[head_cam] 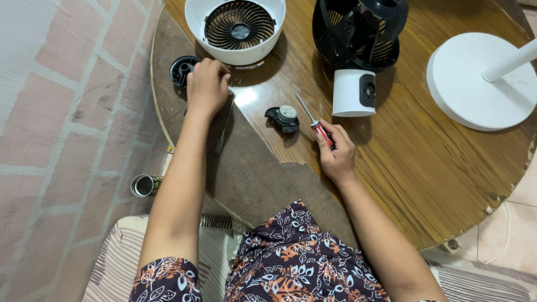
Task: The person disassembles an electric fan by removing screws from the motor housing and a black circular component using a screwdriver. They place the removed screws and parts on the table and continue unscrewing additional fasteners from the fan's white housing.
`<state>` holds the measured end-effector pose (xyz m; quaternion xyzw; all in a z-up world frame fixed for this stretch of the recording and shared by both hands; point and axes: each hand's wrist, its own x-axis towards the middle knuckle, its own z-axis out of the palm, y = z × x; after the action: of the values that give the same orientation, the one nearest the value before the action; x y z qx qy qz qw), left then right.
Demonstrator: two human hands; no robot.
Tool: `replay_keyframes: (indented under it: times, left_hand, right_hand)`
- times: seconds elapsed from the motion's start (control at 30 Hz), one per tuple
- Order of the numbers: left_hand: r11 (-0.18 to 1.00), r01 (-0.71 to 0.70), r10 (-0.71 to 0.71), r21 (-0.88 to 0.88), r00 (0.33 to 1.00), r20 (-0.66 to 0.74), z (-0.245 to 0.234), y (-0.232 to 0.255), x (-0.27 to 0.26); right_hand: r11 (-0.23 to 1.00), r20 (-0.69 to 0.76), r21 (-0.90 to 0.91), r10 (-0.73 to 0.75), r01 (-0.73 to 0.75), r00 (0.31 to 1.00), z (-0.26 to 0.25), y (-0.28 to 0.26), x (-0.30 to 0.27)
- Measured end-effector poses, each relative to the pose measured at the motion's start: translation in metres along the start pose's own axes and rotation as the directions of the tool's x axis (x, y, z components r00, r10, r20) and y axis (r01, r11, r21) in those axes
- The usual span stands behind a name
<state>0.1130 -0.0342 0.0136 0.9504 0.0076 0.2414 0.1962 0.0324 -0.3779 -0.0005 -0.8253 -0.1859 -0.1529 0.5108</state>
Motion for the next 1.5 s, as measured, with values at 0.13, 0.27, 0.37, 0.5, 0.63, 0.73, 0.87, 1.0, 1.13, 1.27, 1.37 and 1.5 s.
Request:
replay_keyframes:
  times: [0.13, 0.27, 0.37, 0.5, 0.63, 0.73, 0.87, 1.0, 1.13, 1.27, 1.37, 1.5]
  left_hand:
    - [0.885, 0.241, -0.237, -0.398, 0.97, 0.06, -0.029, -0.019, -0.011]
    - [0.88, 0.301, -0.265, -0.368, 0.953, 0.145, -0.057, -0.038, -0.035]
    - [0.946, 0.21, -0.163, -0.245, 0.966, 0.199, -0.067, -0.04, -0.053]
    - [0.954, 0.298, -0.274, -0.041, 0.915, 0.295, -0.073, -0.031, -0.07]
    - [0.965, 0.264, -0.252, -0.007, 0.929, 0.272, -0.076, -0.023, -0.067]
    - [0.964, 0.266, -0.26, 0.021, 0.92, 0.295, -0.079, -0.021, -0.064]
    - [0.953, 0.3, -0.3, 0.042, 0.915, 0.27, -0.084, -0.023, -0.063]
    - [0.951, 0.308, -0.3, 0.001, 0.926, 0.228, -0.087, -0.03, -0.066]
    - [0.984, 0.175, -0.177, 0.032, 0.953, 0.244, -0.084, -0.034, -0.072]
    - [0.995, 0.085, -0.096, 0.055, 0.969, 0.229, -0.072, -0.033, -0.076]
    - [0.996, 0.054, -0.071, 0.076, 0.97, 0.231, -0.065, -0.033, -0.077]
    - [0.996, 0.08, -0.085, 0.028, 0.966, 0.244, -0.063, -0.035, -0.079]
  right_hand:
    - [1.0, 0.0, -0.008, -0.03, 0.03, 1.0, 0.0, -0.001, 0.0]
    - [1.0, 0.006, -0.015, -0.011, 0.011, 1.0, 0.0, -0.001, 0.0]
    - [1.0, 0.006, -0.028, -0.001, 0.001, 1.0, 0.0, -0.001, 0.001]
    - [1.0, 0.009, -0.029, -0.004, 0.004, 1.0, 0.001, 0.0, 0.001]
    - [0.999, 0.009, -0.054, 0.004, -0.004, 1.0, 0.001, 0.0, 0.0]
    - [0.998, 0.01, -0.058, 0.004, -0.003, 1.0, 0.001, 0.001, 0.0]
    - [0.998, 0.016, -0.063, 0.01, -0.009, 1.0, 0.001, 0.001, 0.0]
    - [0.998, 0.019, -0.055, 0.0, 0.001, 1.0, 0.0, 0.0, 0.0]
    - [0.999, 0.018, -0.048, -0.004, 0.005, 1.0, 0.001, -0.001, 0.001]
    - [0.999, 0.016, -0.046, 0.011, -0.01, 1.0, 0.001, -0.001, 0.0]
    - [0.999, 0.014, -0.041, 0.015, -0.014, 1.0, 0.001, -0.001, 0.0]
    - [0.999, 0.013, -0.053, 0.013, -0.012, 1.0, 0.001, 0.0, 0.0]
